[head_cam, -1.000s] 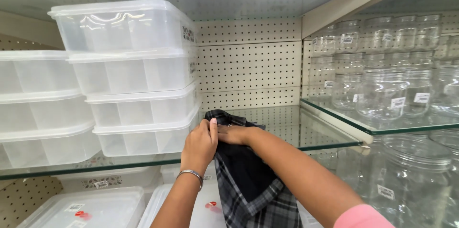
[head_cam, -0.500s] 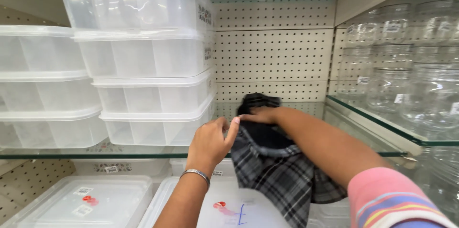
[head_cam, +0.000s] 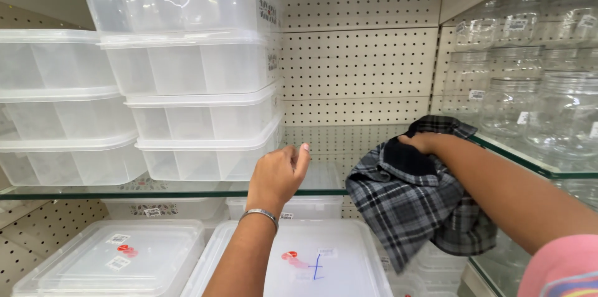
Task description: Picking up, inspecting, and wiping plastic storage containers in a store.
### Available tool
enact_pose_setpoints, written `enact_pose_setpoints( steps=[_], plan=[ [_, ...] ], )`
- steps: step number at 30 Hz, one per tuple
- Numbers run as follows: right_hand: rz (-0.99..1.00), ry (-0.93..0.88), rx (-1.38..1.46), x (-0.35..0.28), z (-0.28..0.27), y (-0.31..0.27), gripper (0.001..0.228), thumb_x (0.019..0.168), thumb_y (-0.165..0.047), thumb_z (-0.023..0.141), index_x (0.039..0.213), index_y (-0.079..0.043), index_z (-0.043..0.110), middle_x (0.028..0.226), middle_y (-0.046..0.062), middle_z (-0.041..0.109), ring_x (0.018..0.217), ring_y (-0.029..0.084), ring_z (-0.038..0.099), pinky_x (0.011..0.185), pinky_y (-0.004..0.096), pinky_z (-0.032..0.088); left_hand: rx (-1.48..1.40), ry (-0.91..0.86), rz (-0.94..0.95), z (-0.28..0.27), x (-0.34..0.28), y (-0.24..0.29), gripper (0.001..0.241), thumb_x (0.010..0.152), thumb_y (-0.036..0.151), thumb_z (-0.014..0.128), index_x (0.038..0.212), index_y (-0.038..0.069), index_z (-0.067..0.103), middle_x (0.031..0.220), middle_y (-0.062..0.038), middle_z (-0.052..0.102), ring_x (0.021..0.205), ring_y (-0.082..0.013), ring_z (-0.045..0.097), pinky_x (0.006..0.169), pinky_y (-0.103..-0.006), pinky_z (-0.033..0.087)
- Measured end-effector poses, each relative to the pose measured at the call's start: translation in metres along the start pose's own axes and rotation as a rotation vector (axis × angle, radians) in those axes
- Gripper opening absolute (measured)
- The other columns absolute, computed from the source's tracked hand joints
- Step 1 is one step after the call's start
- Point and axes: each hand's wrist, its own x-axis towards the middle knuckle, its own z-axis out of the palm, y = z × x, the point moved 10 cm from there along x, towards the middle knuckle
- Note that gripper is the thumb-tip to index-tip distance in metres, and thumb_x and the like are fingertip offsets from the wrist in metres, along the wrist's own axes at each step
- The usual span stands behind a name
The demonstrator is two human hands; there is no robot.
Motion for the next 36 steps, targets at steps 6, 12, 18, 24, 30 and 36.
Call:
enact_pose_setpoints(
  steps=[6, 12, 18, 24, 30, 36],
  plan=[
    [0.115, 0.113, -0.023, -0.062, -0.019, 0.033, 0.096, 0.094, -0.073, 0.026, 0.153, 0.001, 0.038, 0.161, 0.026, 0.031, 0.147, 0.045, 0.034, 0.119, 0.053, 0.03, 0.04, 0.058, 0.03, 0.002, -0.001, -0.002, 0.051, 0.096, 0.043, 0.054, 0.069, 0.003, 0.069, 0.073, -0.022, 0.069, 0.07, -0.0432, 0.066, 0.068, -0.051, 0.053],
    [0.009, 0.136, 0.0, -0.164, -0.026, -0.013, 0.096, 0.096, -0.074, 0.028, 0.144, 0.004, 0.057, 0.153, 0.025, 0.051, 0.143, 0.041, 0.048, 0.119, 0.046, 0.036, 0.106, 0.154, 0.128, 0.006, -0.003, -0.001, 0.047, 0.097, 0.038, 0.057, 0.067, 0.004, 0.067, 0.072, -0.02, 0.069, 0.068, -0.0422, 0.065, 0.065, -0.0508, 0.053],
    [-0.253, 0.258, 0.042, -0.306, -0.047, -0.195, 0.077, 0.094, -0.063, 0.038, 0.138, -0.003, 0.058, 0.144, 0.021, 0.057, 0.134, 0.04, 0.054, 0.112, 0.05, 0.041, 0.177, 0.359, 0.274, 0.004, -0.014, 0.006, 0.042, 0.1, 0.026, 0.059, 0.064, 0.005, 0.063, 0.065, -0.014, 0.065, 0.061, -0.0356, 0.062, 0.057, -0.0482, 0.05],
    [-0.403, 0.448, 0.112, -0.395, -0.056, -0.265, 0.051, 0.093, -0.045, 0.046, 0.128, -0.014, 0.067, 0.124, 0.016, 0.07, 0.114, 0.038, 0.065, 0.098, 0.048, 0.051, 0.257, 0.487, 0.275, 0.003, -0.032, 0.005, 0.041, 0.102, 0.026, 0.06, 0.066, 0.005, 0.063, 0.067, -0.013, 0.065, 0.065, -0.0341, 0.062, 0.059, -0.0468, 0.052],
    [-0.746, 0.634, 0.381, -0.427, -0.055, -0.241, 0.04, 0.086, -0.027, 0.061, 0.121, -0.01, 0.069, 0.114, 0.017, 0.073, 0.103, 0.038, 0.067, 0.086, 0.045, 0.053, 0.295, 0.274, 0.285, 0.014, -0.066, 0.008, 0.034, 0.106, 0.029, 0.056, 0.083, 0.007, 0.067, 0.088, -0.011, 0.07, 0.091, -0.0323, 0.063, 0.081, -0.0454, 0.053],
    [-0.498, 0.446, 0.536, -0.484, -0.048, -0.178, 0.029, 0.089, -0.022, 0.059, 0.108, -0.003, 0.071, 0.084, 0.016, 0.07, 0.074, 0.025, 0.063, 0.071, 0.037, 0.052, 0.448, 0.239, 0.465, 0.015, -0.118, 0.044, 0.042, 0.095, 0.032, 0.058, 0.126, 0.005, 0.068, 0.133, -0.016, 0.063, 0.128, -0.0359, 0.052, 0.105, -0.0537, 0.039]
  ],
)
